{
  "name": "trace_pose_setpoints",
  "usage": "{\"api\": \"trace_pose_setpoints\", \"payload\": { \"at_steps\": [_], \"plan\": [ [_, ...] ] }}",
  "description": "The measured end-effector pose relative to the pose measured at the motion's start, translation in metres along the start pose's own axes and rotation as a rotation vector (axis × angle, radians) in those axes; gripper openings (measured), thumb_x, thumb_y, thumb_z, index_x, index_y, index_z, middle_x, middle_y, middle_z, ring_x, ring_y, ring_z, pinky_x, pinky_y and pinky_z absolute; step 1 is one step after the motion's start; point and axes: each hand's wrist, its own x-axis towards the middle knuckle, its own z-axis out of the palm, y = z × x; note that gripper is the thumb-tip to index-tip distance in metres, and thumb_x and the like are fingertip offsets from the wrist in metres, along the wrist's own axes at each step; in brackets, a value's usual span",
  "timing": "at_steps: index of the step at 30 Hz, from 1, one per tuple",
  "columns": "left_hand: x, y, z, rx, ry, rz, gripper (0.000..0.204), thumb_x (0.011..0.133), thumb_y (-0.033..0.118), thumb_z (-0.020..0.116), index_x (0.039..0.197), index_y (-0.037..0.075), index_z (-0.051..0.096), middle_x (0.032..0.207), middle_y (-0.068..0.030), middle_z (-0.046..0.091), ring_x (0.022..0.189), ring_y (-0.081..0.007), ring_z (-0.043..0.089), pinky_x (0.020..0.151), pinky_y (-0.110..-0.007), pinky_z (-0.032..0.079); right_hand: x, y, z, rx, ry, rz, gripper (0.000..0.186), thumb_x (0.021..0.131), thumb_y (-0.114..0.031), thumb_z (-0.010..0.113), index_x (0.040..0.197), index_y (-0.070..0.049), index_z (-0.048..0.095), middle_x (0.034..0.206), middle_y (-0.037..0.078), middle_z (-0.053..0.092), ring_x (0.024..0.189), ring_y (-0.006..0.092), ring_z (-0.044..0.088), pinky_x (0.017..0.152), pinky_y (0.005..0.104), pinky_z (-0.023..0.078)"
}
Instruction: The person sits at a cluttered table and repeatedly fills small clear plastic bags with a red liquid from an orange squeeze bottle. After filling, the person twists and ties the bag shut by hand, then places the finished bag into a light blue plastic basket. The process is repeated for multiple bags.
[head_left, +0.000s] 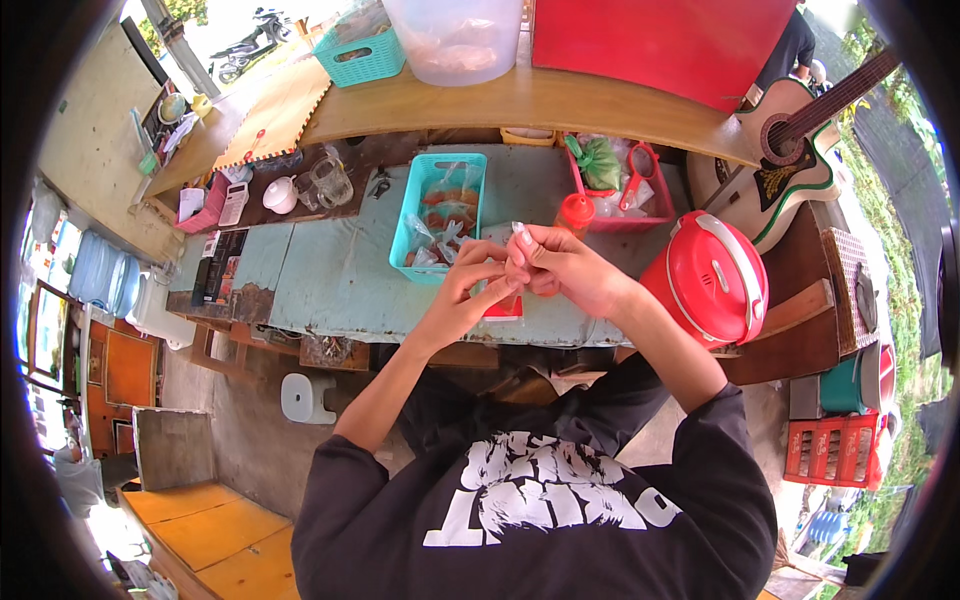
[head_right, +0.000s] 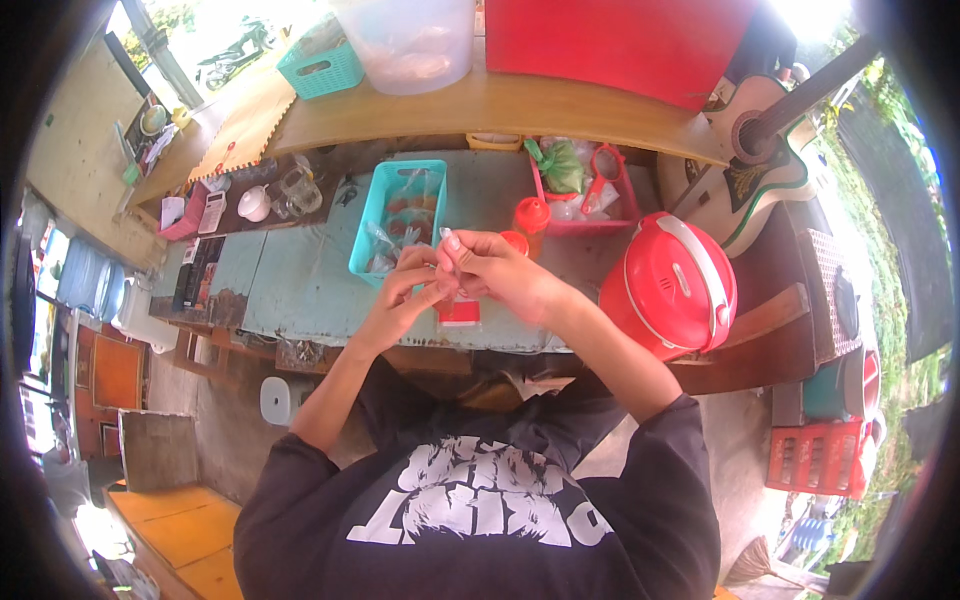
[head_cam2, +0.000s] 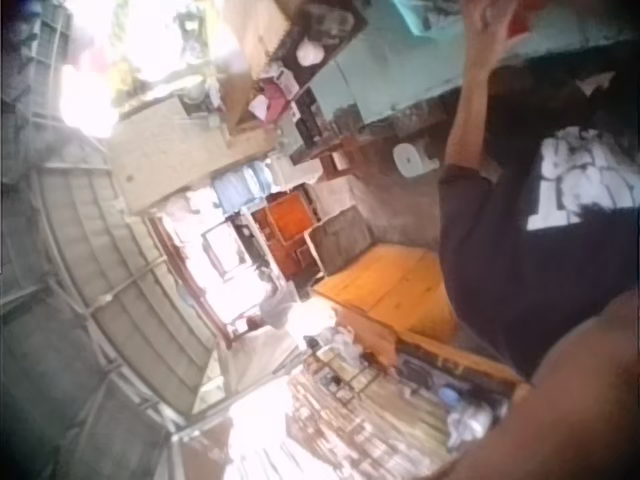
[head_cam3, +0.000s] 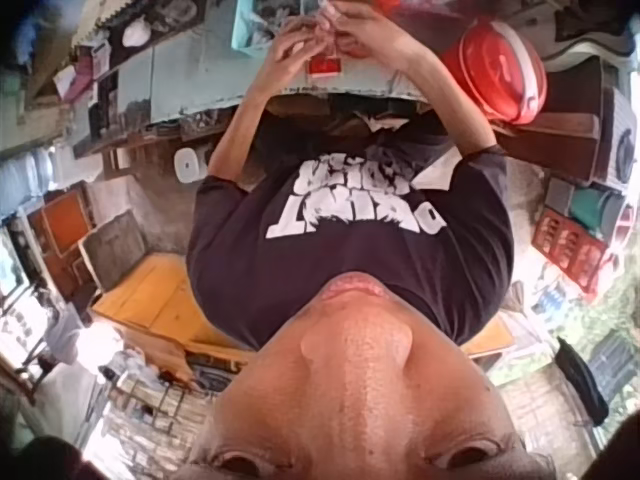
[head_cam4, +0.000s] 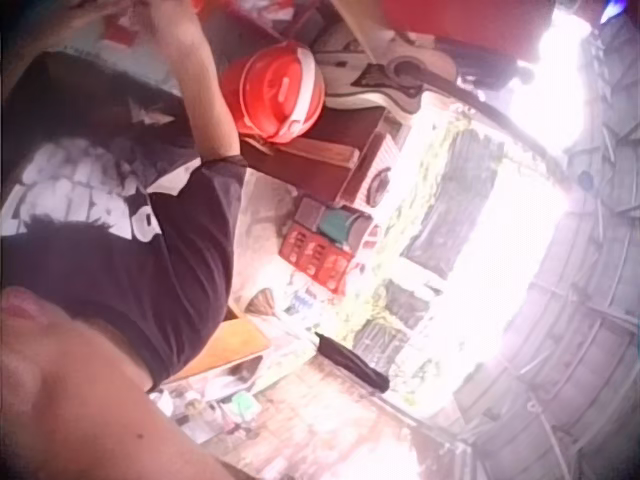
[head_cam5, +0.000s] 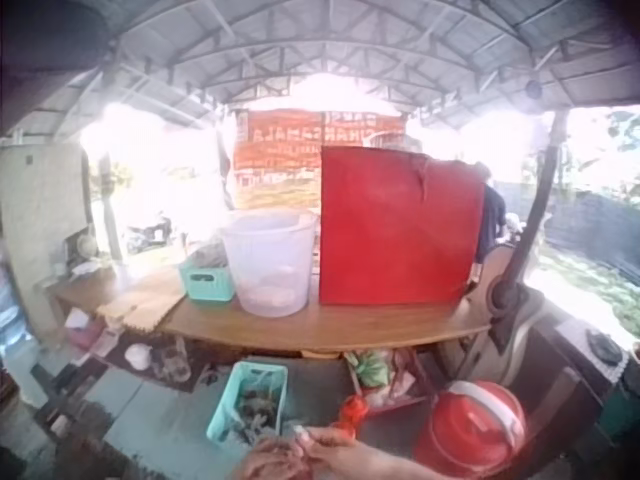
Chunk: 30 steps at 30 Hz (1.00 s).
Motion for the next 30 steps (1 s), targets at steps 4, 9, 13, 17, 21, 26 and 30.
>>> {"api": "trace_pose_setpoints", "payload": {
  "at_steps": [4,9,13,17,21,26,30],
  "plan": [
    [0.004,-0.003,-0.006,0.267,-0.029,0.166,0.013,0.089,0.017,0.068,0.094,0.007,0.074,0.106,0.0002,0.066,0.113,-0.0206,0.047,0.100,-0.037,0.028,0.002,0.000,-0.002,-0.070,-0.014,0.096,0.030,0.109,-0.032,0.045,0.091,-0.011,0.057,0.075,-0.006,0.049,0.054,0.0017,0.029,0.049,0.0223,0.022],
    [0.005,-0.008,-0.009,0.513,-0.092,0.238,0.013,0.086,0.018,0.069,0.089,0.006,0.073,0.099,-0.0002,0.070,0.108,-0.0207,0.051,0.101,-0.040,0.025,0.000,0.000,-0.011,-0.199,0.047,0.146,0.030,0.108,-0.030,0.047,0.086,-0.010,0.055,0.071,-0.006,0.045,0.053,0.0031,0.028,0.048,0.0228,0.021],
    [0.002,-0.012,-0.011,0.506,-0.086,0.209,0.013,0.085,0.017,0.069,0.086,0.005,0.074,0.099,-0.0011,0.071,0.106,-0.0210,0.054,0.101,-0.040,0.029,-0.002,0.000,-0.018,-0.309,0.057,0.096,0.032,0.108,-0.031,0.046,0.085,-0.010,0.052,0.071,-0.006,0.044,0.055,0.0031,0.029,0.049,0.0227,0.023],
    [0.000,-0.023,-0.001,0.361,-0.032,0.175,0.015,0.087,0.011,0.070,0.097,0.001,0.075,0.101,-0.0060,0.068,0.103,-0.0236,0.055,0.096,-0.037,0.040,-0.008,0.016,-0.031,-0.106,0.052,0.038,0.030,0.108,-0.033,0.046,0.093,-0.009,0.056,0.079,-0.005,0.048,0.059,0.0042,0.033,0.052,0.0223,0.026],
    [0.003,-0.033,0.015,0.074,0.198,0.015,0.015,0.086,0.012,0.072,0.097,0.002,0.076,0.101,-0.0071,0.072,0.100,-0.0229,0.058,0.090,-0.035,0.045,-0.010,0.026,-0.023,0.251,0.094,-0.012,0.032,0.107,-0.035,0.048,0.119,-0.008,0.060,0.088,-0.005,0.052,0.066,0.0059,0.037,0.056,0.0222,0.029],
    [0.007,-0.035,0.021,0.097,0.222,-0.091,0.018,0.084,0.013,0.075,0.098,0.001,0.076,0.099,-0.0088,0.072,0.096,-0.0219,0.058,0.090,-0.035,0.044,-0.005,0.044,-0.024,0.248,0.118,-0.095,0.035,0.105,-0.029,0.054,0.130,-0.006,0.059,0.098,-0.004,0.059,0.068,0.0068,0.040,0.059,0.0217,0.032],
    [0.009,-0.032,0.016,0.195,0.166,-0.074,0.017,0.085,0.015,0.075,0.095,0.001,0.075,0.103,-0.0073,0.070,0.096,-0.0211,0.056,0.092,-0.036,0.043,-0.003,0.047,-0.020,0.074,0.123,-0.150,0.023,0.106,-0.026,0.052,0.120,-0.009,0.059,0.098,-0.003,0.059,0.064,0.0063,0.040,0.055,0.0220,0.031]
  ]
}}
